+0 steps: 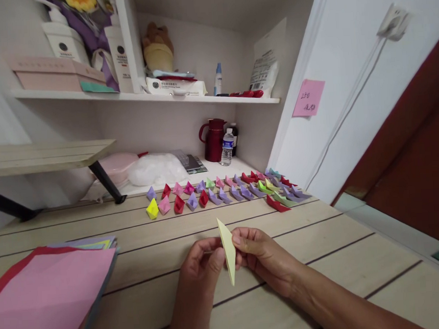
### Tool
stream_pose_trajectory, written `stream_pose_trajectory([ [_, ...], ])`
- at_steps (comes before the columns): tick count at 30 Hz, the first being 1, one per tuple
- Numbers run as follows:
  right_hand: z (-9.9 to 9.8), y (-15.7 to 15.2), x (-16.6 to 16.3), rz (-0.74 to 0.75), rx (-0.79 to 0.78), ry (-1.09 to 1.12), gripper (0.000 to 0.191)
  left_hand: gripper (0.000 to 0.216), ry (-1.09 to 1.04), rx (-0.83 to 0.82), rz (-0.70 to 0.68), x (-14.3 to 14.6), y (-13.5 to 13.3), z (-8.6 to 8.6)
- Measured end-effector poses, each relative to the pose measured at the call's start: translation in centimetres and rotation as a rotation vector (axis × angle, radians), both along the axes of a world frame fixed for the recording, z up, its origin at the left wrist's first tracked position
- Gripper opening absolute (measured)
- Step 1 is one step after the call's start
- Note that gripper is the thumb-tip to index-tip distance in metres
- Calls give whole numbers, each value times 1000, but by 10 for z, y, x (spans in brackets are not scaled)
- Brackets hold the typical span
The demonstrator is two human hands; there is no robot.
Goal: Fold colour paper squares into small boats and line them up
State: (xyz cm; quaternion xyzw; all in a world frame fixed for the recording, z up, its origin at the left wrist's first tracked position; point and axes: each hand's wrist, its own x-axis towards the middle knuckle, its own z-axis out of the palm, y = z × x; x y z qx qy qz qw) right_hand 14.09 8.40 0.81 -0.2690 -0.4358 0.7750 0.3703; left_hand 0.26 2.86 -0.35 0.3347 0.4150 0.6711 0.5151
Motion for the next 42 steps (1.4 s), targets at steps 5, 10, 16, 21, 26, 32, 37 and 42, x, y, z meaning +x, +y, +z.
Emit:
stream_pose_trajectory([
  [5,0,0,1,20,-1,1,29,36,-18,19,-51,-1,0,1],
  [10,2,-1,0,28,-16,17,30,46,-28,51,-99,-2,3,-5],
  [16,1,-2,-1,34,-25,38,28,47,-51,48,-122,-4,5,-10],
  [21,-3,-5,-1,57,-47,71,25,51,-64,49,-136,-5,7,-16],
  [26,-3,-6,-2,60,-49,60,25,59,-104,66,-160,-4,12,-24],
  [32,-3,-6,-2,58,-52,67,23,51,-119,35,-181,-5,11,-25],
  [37,-2,-7,-2,42,-51,69,22,49,-126,40,-192,-5,10,-23],
  [42,0,-7,-2,11,-90,82,25,57,-139,73,-223,-1,11,-26],
])
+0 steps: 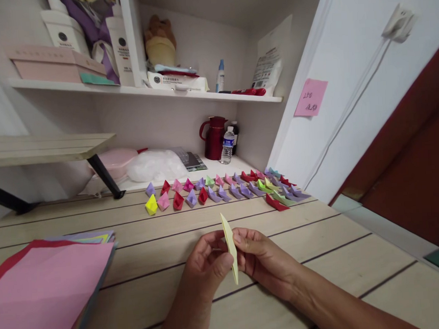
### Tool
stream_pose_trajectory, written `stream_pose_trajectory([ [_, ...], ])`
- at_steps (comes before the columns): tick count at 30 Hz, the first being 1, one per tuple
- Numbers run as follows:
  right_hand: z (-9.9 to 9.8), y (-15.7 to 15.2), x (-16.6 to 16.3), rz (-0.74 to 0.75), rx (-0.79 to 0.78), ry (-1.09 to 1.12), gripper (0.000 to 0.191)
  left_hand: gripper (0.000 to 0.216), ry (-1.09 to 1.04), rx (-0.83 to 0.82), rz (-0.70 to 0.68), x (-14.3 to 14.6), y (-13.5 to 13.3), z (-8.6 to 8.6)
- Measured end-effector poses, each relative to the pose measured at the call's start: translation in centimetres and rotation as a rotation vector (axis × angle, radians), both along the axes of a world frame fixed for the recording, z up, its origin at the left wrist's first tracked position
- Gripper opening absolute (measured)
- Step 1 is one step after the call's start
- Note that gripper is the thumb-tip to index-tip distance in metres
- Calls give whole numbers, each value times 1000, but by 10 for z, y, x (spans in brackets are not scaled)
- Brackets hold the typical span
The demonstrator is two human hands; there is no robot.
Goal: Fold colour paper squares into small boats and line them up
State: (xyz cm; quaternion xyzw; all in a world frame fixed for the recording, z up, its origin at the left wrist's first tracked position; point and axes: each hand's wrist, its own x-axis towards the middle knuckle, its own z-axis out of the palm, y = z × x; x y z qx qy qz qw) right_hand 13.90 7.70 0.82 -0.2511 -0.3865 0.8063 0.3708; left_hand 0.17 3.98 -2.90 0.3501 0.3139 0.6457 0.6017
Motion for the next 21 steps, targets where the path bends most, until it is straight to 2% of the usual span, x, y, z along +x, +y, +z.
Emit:
stream_pose_trajectory([
  [11,1,1,-2,-2,-21,37,27,52,-11,83,-73,0,0,0],
  [16,-1,1,-1,9,-16,39,26,52,-25,90,-89,0,2,-2],
  [21,-3,1,0,18,-21,70,22,51,-41,69,-97,-1,1,2],
])
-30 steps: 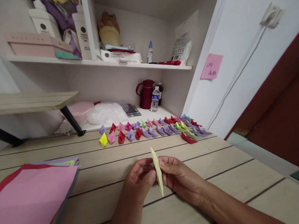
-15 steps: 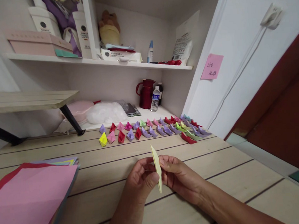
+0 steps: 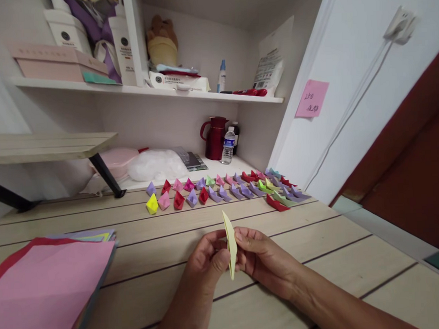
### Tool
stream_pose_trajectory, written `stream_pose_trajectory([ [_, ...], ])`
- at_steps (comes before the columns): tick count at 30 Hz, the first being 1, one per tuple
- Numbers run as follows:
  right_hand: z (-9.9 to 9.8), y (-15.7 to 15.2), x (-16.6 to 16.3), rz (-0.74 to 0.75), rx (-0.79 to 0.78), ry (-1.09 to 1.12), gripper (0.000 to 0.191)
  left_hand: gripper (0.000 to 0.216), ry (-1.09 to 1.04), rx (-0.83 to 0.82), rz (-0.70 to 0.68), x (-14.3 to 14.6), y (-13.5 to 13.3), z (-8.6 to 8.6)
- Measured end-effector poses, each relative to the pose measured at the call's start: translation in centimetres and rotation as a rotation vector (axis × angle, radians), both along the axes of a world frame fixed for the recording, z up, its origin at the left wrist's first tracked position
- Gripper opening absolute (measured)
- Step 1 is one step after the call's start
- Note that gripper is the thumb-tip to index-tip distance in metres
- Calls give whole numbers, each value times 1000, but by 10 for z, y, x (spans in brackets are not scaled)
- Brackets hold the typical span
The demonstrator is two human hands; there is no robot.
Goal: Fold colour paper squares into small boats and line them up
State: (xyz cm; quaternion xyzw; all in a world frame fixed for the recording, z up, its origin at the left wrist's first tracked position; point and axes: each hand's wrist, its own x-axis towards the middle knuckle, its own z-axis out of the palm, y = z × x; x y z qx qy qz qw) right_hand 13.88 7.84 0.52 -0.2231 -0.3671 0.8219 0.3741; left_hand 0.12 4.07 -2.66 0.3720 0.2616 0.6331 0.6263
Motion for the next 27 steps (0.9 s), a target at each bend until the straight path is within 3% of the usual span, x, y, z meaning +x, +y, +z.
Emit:
stream_pose_trajectory([
  [11,-3,2,0,-14,23,-23,20,43,15,-85,38,2,-5,10],
  [27,-1,-4,-3,-130,250,-247,26,21,315,-137,299,18,-13,14],
])
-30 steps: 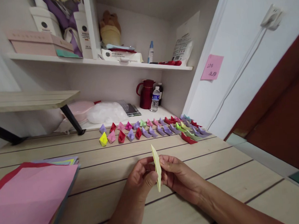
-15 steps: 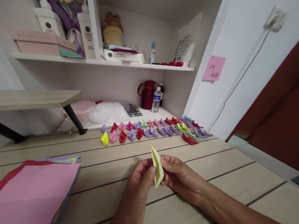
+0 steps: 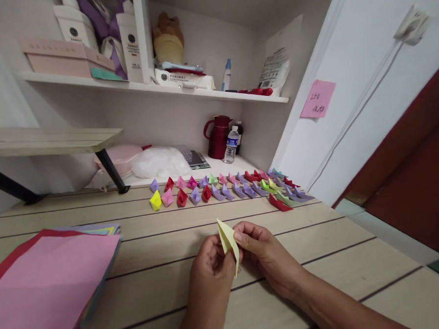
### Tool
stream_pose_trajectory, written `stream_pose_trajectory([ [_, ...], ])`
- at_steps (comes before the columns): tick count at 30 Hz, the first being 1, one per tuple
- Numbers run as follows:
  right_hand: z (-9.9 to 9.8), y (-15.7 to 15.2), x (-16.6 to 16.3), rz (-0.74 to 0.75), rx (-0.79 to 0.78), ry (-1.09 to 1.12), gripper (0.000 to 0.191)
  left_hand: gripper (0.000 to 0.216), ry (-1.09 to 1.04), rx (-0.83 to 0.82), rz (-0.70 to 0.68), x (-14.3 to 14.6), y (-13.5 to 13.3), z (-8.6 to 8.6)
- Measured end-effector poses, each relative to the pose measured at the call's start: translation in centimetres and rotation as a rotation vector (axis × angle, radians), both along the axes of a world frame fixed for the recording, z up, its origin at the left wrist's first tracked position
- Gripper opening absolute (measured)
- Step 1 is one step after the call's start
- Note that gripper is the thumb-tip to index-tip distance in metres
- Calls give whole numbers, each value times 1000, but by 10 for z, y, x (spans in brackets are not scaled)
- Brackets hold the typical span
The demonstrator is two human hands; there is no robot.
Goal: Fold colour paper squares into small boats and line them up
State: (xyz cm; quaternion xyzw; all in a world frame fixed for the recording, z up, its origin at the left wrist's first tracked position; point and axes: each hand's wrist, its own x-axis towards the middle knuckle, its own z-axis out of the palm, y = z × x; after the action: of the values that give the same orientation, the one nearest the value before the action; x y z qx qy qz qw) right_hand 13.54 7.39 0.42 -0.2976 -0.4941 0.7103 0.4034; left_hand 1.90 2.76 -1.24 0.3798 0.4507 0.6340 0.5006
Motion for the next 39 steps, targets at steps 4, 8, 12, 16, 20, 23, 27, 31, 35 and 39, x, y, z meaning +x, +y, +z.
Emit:
stream_pose_trajectory([
  [4,2,1,2,-17,113,-135,31,14,80,-12,37,-4,-5,5],
  [8,2,2,1,-13,139,-223,35,13,125,-24,77,-7,-3,-3],
  [12,0,0,-1,-60,177,-233,38,10,152,-41,158,-9,0,-13],
  [16,1,-7,-1,-190,294,-205,31,9,183,-53,246,-13,-1,-11],
  [20,7,-20,3,-179,498,-302,28,11,216,-83,339,-19,-5,-4],
  [23,9,-31,5,-207,606,-395,27,12,222,-92,374,-22,-5,-2],
  [27,11,-39,6,-247,756,-466,26,12,214,-93,390,-24,-4,0],
  [31,11,-34,2,-159,739,-455,14,11,216,-95,388,-24,-5,3],
  [35,3,-21,-7,-51,527,-329,27,10,238,-98,356,-22,-6,2],
  [39,-1,-13,-10,-5,385,-185,32,11,275,-95,312,-21,-5,0],
])
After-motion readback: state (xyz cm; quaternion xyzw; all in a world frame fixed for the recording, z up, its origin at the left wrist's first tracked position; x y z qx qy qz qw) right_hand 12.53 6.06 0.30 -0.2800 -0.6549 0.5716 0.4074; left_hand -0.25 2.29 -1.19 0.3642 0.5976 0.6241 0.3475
